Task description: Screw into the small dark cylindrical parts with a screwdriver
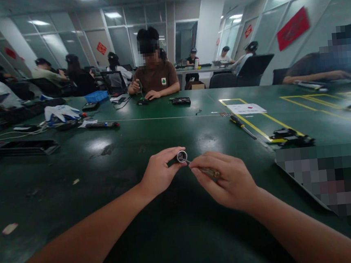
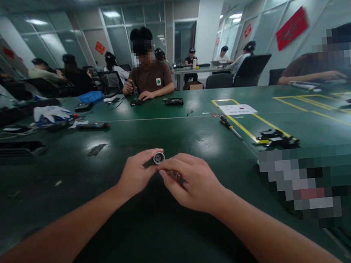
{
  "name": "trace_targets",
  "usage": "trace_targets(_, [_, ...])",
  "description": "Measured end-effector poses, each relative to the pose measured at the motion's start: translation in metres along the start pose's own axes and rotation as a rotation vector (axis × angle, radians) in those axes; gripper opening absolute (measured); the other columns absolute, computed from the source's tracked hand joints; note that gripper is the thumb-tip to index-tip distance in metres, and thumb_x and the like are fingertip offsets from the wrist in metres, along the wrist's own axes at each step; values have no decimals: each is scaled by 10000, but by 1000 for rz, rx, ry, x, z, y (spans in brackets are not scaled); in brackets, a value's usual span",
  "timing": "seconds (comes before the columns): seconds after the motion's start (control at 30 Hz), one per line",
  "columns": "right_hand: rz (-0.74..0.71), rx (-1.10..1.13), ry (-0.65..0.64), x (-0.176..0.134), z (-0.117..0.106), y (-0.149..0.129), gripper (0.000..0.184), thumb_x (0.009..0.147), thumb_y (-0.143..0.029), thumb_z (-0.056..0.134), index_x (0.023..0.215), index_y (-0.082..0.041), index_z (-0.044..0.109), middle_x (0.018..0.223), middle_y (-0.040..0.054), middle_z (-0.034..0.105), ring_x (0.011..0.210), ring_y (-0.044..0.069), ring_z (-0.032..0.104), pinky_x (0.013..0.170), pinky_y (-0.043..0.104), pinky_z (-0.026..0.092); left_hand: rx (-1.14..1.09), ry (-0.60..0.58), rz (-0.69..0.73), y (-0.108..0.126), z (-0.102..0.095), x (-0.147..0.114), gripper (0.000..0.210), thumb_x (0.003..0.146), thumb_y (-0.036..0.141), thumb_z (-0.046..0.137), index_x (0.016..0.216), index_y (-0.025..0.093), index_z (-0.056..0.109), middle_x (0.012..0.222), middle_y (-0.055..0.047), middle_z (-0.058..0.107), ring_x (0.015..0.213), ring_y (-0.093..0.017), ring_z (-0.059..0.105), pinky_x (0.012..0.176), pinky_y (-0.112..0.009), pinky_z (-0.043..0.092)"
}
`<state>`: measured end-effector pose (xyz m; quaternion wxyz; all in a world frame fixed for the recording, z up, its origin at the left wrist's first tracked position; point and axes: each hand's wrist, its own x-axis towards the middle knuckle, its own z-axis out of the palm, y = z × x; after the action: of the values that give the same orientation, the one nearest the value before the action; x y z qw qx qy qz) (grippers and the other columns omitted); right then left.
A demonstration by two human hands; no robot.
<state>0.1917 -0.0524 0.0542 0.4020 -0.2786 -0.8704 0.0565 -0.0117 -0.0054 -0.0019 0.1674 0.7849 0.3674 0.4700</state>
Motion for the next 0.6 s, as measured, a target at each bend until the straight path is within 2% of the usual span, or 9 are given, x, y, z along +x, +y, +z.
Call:
trace_targets(0.23, [110,-53,111,-2,0,-2,77,926,-157,599,957,-188,662,815,11,732,698,132,689,643,239,494,-3,4,2,-3,1,0,316,874,255,729,1186,212,719,1217,-68,739,1149,-225,691,1038,-394,547])
trace_targets(0.4, [140,-23,77,-1,-1,-1,78,940,-173,596,959,-190,669,846,14,755,685,124,701,615,226,486,-15,-3,12,-2,0,0,312,867,248,736,1176,211,722,1201,-69,744,1128,-225,698,1029,-393,552])
trace_targets(0.6, [134,-36,113,-1,-1,1,74,930,-173,606,959,-187,673,821,11,754,688,129,711,611,225,486,-26,-15,24,-4,1,0,311,863,237,739,1173,215,723,1206,-65,743,1136,-221,693,1045,-398,541])
